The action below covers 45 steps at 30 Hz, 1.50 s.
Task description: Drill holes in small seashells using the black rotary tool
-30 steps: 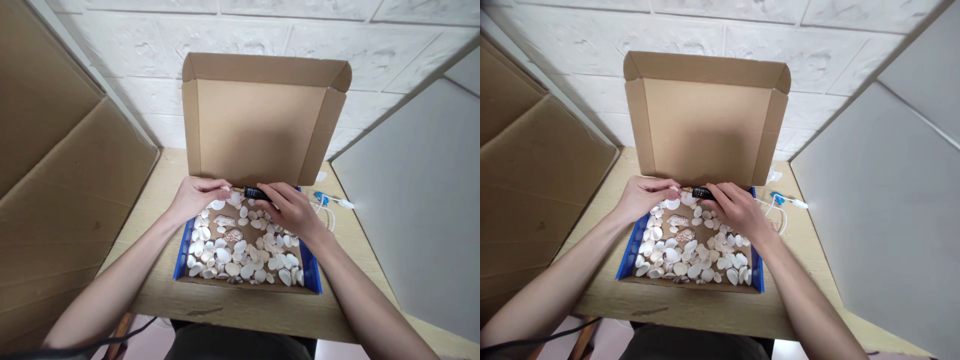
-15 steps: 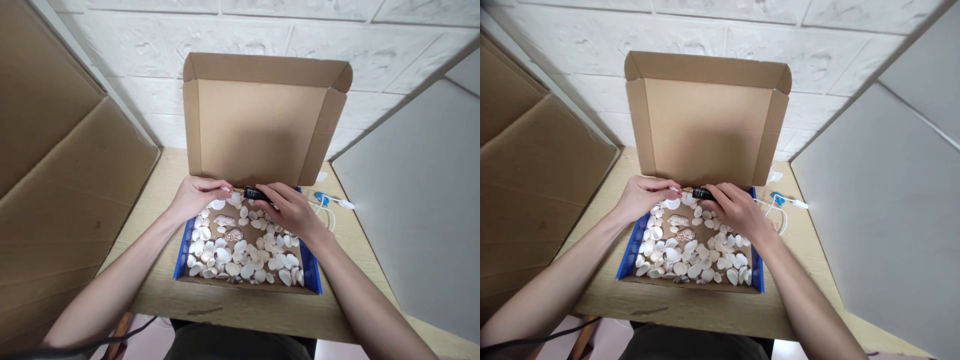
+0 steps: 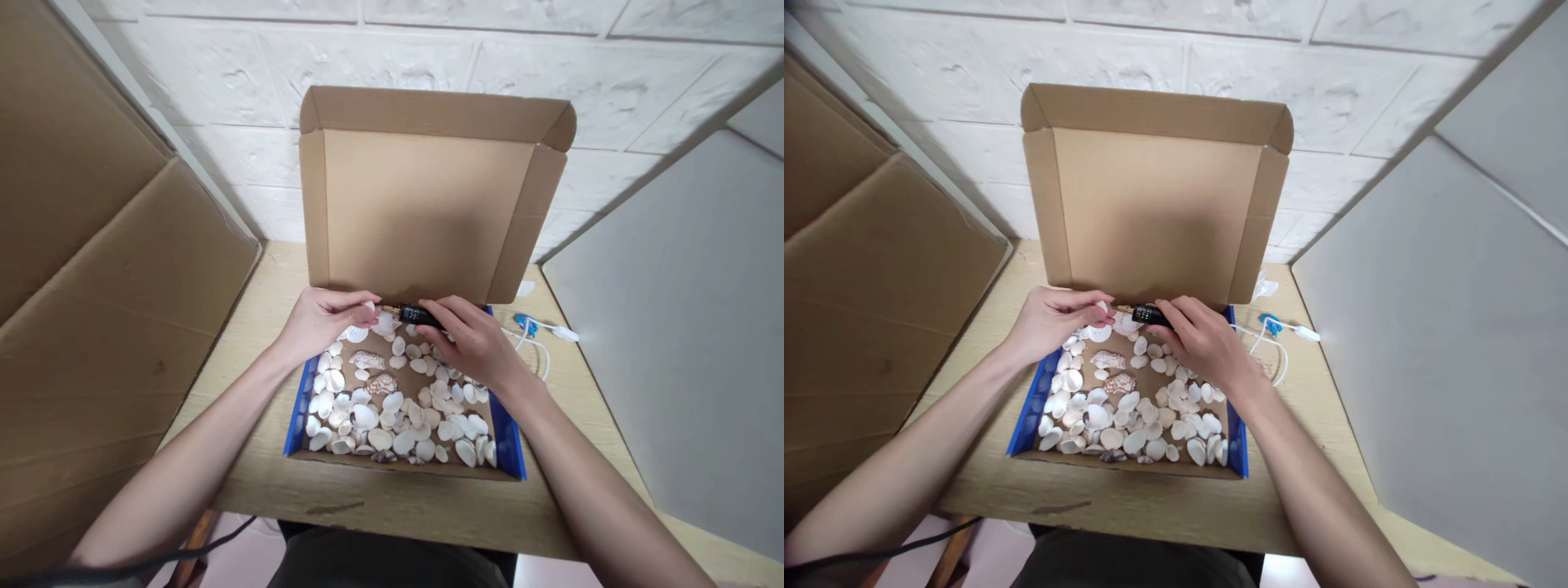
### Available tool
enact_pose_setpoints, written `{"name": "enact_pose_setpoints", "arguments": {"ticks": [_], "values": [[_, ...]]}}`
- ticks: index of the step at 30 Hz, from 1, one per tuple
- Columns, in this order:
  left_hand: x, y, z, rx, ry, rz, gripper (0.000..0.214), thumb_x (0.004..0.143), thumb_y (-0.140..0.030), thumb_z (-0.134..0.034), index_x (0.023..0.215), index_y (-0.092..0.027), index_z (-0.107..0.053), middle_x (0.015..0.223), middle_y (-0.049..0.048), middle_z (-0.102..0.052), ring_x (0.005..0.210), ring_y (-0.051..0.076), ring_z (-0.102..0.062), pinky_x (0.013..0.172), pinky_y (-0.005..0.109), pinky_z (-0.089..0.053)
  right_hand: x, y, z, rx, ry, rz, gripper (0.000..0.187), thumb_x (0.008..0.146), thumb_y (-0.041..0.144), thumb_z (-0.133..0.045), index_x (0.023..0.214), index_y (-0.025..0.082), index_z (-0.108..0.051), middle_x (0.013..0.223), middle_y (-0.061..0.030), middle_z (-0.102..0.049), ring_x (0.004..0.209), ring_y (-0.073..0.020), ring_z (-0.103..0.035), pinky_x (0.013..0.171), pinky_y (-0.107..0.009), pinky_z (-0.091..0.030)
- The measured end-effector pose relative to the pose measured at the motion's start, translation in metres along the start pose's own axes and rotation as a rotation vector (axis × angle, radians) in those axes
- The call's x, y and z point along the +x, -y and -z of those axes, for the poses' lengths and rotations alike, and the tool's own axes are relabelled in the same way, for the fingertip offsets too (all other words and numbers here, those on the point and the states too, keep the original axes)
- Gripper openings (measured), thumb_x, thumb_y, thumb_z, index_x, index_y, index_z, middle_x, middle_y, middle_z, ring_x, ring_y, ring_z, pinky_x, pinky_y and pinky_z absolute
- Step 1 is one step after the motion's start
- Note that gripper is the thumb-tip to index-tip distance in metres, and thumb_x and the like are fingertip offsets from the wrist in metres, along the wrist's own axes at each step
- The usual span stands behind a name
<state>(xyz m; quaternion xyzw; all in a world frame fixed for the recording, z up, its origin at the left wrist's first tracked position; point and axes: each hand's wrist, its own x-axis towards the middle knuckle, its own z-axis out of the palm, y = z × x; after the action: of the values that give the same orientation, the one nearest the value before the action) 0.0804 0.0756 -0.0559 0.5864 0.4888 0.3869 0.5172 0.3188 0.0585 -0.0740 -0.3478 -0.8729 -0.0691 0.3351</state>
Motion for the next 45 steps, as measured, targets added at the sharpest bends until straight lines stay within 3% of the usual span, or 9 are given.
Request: {"name": "enact_pose_setpoints", "arguments": {"ticks": [17, 26, 30, 36, 45], "values": [[0.0023, 0.0003, 0.0054, 0.017, 0.231, -0.101, 0.028, 0.089, -0.034, -0.054, 0.108, -0.02, -0.068, 0.098, 0.0074, -0.074, 0.087, 0.02, -0.072, 0.078, 0.032, -0.059, -0.0009, -0.0026, -0.0006, -0.028, -0.038, 0.018, 0.031, 0.09, 0.026, -0.056, 0.118, 0.013, -0.055, 0.093, -0.0108, -0.067, 0.083, -0.0191, -0.062, 0.072, -0.032, -0.053], [0.0016, -0.0006, 0.0035, 0.052, 0.205, -0.095, 0.027, 0.089, -0.03, -0.05, 0.106, -0.017, -0.067, 0.09, 0.0077, -0.074, 0.081, 0.019, -0.072, 0.074, 0.03, -0.059, 0.0017, 0.0, 0.0053, -0.149, -0.119, 0.057, 0.034, 0.088, 0.022, -0.058, 0.122, 0.017, -0.054, 0.09, -0.0085, -0.066, 0.077, -0.0177, -0.06, 0.068, -0.03, -0.049], [0.0021, 0.0003, 0.0038, 0.019, 0.214, -0.128, 0.023, 0.089, -0.022, -0.05, 0.104, -0.015, -0.065, 0.086, 0.0064, -0.073, 0.08, 0.018, -0.072, 0.074, 0.029, -0.059, 0.0011, -0.0002, 0.004, -0.116, -0.076, 0.057, 0.035, 0.09, 0.023, -0.056, 0.124, 0.015, -0.052, 0.091, -0.0093, -0.066, 0.079, -0.0181, -0.06, 0.07, -0.031, -0.05], [0.0041, 0.0046, 0.0045, -0.044, 0.212, -0.164, 0.017, 0.09, -0.024, -0.052, 0.103, -0.016, -0.059, 0.085, 0.0044, -0.071, 0.078, 0.016, -0.071, 0.074, 0.03, -0.059, 0.0017, 0.0, 0.0016, -0.07, -0.047, 0.056, 0.032, 0.089, 0.023, -0.057, 0.117, 0.007, -0.054, 0.09, -0.0121, -0.067, 0.081, -0.0191, -0.061, 0.071, -0.03, -0.051], [0.0044, 0.0044, 0.0018, -0.024, 0.196, -0.176, 0.012, 0.087, -0.021, -0.052, 0.096, -0.016, -0.058, 0.083, 0.0047, -0.071, 0.077, 0.017, -0.071, 0.075, 0.032, -0.059, 0.0021, -0.0003, 0.005, -0.155, -0.053, 0.05, 0.034, 0.09, 0.023, -0.057, 0.122, 0.013, -0.052, 0.094, -0.0085, -0.069, 0.083, -0.0185, -0.062, 0.071, -0.03, -0.049]]}}
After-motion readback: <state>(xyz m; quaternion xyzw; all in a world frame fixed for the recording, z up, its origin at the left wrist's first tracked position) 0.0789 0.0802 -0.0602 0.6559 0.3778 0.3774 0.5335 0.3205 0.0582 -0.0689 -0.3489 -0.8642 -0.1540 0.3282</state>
